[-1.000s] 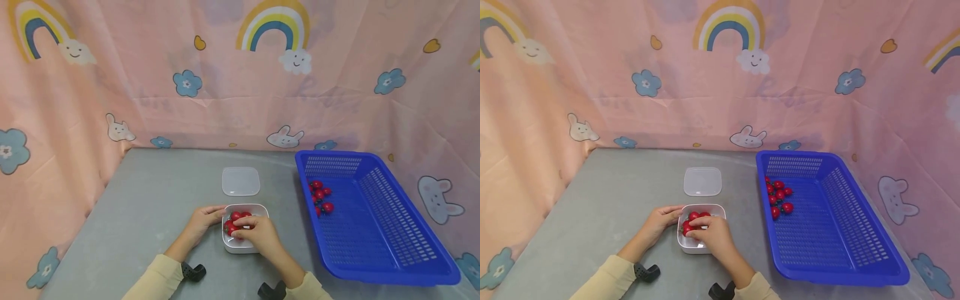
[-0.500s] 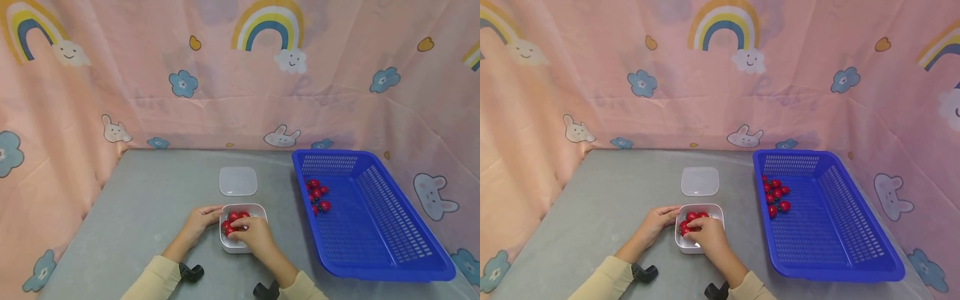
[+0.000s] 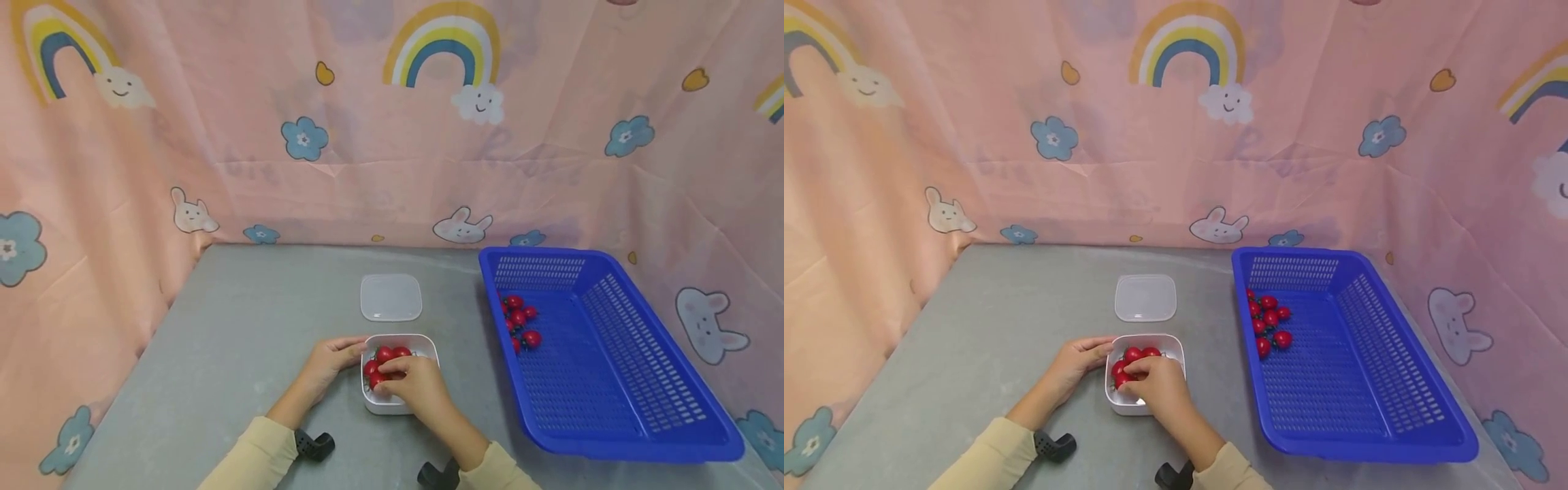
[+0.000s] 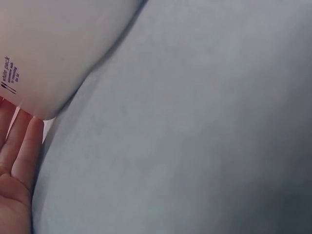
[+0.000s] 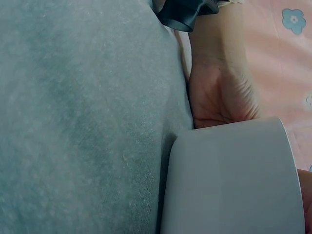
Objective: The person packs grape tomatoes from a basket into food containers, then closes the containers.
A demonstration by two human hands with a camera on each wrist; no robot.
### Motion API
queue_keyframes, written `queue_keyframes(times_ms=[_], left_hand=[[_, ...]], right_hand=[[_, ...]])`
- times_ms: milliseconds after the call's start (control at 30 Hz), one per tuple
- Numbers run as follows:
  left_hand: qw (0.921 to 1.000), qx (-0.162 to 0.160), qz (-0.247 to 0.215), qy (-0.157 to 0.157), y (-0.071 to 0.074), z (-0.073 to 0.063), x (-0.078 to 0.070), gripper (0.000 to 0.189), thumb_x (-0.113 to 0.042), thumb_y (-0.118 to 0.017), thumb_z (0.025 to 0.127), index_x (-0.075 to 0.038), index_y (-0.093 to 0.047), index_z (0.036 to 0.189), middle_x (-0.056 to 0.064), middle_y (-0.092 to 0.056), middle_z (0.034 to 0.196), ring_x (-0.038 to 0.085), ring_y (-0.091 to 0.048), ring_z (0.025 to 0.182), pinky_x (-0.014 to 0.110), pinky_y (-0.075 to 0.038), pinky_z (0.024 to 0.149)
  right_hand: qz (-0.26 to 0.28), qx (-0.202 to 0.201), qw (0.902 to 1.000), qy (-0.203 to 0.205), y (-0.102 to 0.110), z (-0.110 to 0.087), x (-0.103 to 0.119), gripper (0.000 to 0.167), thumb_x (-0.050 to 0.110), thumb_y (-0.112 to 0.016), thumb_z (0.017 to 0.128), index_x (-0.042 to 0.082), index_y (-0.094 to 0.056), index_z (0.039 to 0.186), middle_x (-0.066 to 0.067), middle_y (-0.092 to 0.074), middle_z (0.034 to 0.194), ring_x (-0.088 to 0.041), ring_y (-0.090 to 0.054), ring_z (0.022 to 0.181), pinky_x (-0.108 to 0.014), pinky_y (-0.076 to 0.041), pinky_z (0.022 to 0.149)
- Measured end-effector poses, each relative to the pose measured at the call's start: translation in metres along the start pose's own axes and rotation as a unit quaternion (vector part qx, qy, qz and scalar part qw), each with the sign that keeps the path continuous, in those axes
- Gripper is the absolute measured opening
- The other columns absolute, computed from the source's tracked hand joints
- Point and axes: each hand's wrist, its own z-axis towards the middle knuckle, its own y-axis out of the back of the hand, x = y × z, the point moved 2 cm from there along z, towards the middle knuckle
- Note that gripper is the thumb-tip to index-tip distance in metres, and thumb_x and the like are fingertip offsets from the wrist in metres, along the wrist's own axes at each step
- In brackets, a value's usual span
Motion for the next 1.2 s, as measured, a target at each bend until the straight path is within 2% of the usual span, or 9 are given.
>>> queue_keyframes(times_ms=[167, 300, 500, 667, 833, 900, 1067, 1133, 1200], left_hand=[[0.9999, -0.002, 0.013, -0.002, 0.0, 0.0, -0.001, 0.039, -0.019, -0.071, 0.092, 0.006, -0.067, 0.122, 0.01, -0.073, 0.119, 0.002, -0.068, 0.096, 0.02, -0.054, 0.087], [0.9998, -0.008, 0.019, -0.002, 0.0, -0.001, 0.0, 0.038, -0.019, -0.07, 0.092, 0.005, -0.068, 0.121, 0.011, -0.072, 0.12, 0.002, -0.067, 0.096, 0.02, -0.054, 0.087], [0.9999, -0.009, 0.013, -0.004, 0.0, -0.001, 0.0, 0.039, -0.02, -0.07, 0.092, 0.007, -0.067, 0.121, 0.009, -0.073, 0.118, 0.001, -0.067, 0.096, 0.02, -0.055, 0.087], [0.9999, -0.009, 0.01, -0.002, -0.002, -0.001, -0.001, 0.038, -0.018, -0.07, 0.092, 0.007, -0.067, 0.121, 0.011, -0.073, 0.118, 0.001, -0.067, 0.095, 0.02, -0.055, 0.086], [1.0, -0.004, 0.007, 0.001, -0.004, -0.002, -0.002, 0.038, -0.018, -0.07, 0.092, 0.006, -0.067, 0.122, 0.011, -0.072, 0.119, 0.002, -0.067, 0.096, 0.021, -0.055, 0.087], [1.0, -0.002, 0.008, 0.0, -0.005, -0.002, -0.002, 0.038, -0.018, -0.07, 0.092, 0.006, -0.067, 0.122, 0.011, -0.072, 0.12, 0.002, -0.067, 0.096, 0.021, -0.055, 0.087], [0.9999, 0.0, 0.014, -0.003, -0.002, -0.003, -0.001, 0.039, -0.017, -0.068, 0.094, 0.008, -0.065, 0.124, 0.015, -0.07, 0.123, 0.001, -0.068, 0.096, 0.02, -0.054, 0.088], [0.9999, -0.002, 0.012, -0.002, -0.001, -0.003, -0.001, 0.04, -0.017, -0.069, 0.093, 0.008, -0.065, 0.124, 0.015, -0.07, 0.122, 0.001, -0.068, 0.096, 0.02, -0.055, 0.088], [0.9999, -0.006, 0.01, 0.002, -0.001, -0.002, -0.001, 0.039, -0.017, -0.07, 0.092, 0.006, -0.066, 0.123, 0.013, -0.071, 0.122, 0.001, -0.068, 0.096, 0.021, -0.055, 0.088]], right_hand=[[0.052, 0.007, 0.998, -0.036, 0.003, 0.001, 0.0, 0.023, 0.013, -0.089, 0.07, 0.005, -0.081, 0.09, -0.011, -0.077, 0.093, -0.024, -0.066, 0.092, -0.044, -0.057, 0.086], [0.105, -0.013, 0.9922, -0.067, 0.014, -0.002, 0.005, 0.018, 0.013, -0.088, 0.071, 0.009, -0.082, 0.086, -0.009, -0.078, 0.094, -0.019, -0.067, 0.094, -0.035, -0.056, 0.085], [0.155, -0.033, 0.9825, -0.097, 0.061, -0.008, 0.028, 0.016, 0.013, -0.087, 0.074, 0.009, -0.082, 0.088, -0.007, -0.078, 0.093, -0.014, -0.068, 0.089, -0.018, -0.05, 0.068], [0.178, -0.035, 0.978, -0.102, 0.106, -0.006, 0.035, 0.021, 0.018, -0.083, 0.08, 0.007, -0.08, 0.098, -0.005, -0.078, 0.099, -0.012, -0.071, 0.097, -0.021, -0.055, 0.079], [0.181, -0.05, 0.9766, -0.105, 0.141, 0.001, 0.03, 0.035, 0.029, -0.082, 0.081, 0.008, -0.078, 0.109, 0.006, -0.078, 0.1, -0.004, -0.071, 0.097, -0.02, -0.054, 0.086], [0.171, -0.062, 0.9768, -0.113, 0.155, 0.005, 0.028, 0.038, 0.034, -0.082, 0.081, 0.011, -0.077, 0.111, 0.014, -0.077, 0.096, -0.001, -0.069, 0.092, -0.019, -0.055, 0.069], [0.172, -0.091, 0.9758, -0.1, 0.185, 0.019, 0.013, 0.039, 0.035, -0.079, 0.084, 0.012, -0.075, 0.116, 0.026, -0.074, 0.092, 0.005, -0.065, 0.095, -0.015, -0.053, 0.066], [0.191, -0.09, 0.9733, -0.089, 0.195, 0.025, 0.004, 0.034, 0.032, -0.078, 0.087, 0.014, -0.076, 0.115, 0.026, -0.073, 0.093, 0.006, -0.065, 0.1, -0.011, -0.052, 0.083], [0.218, -0.082, 0.9683, -0.09, 0.203, 0.03, -0.005, 0.028, 0.029, -0.077, 0.088, 0.016, -0.077, 0.113, 0.025, -0.074, 0.093, 0.006, -0.067, 0.097, -0.011, -0.052, 0.083]])
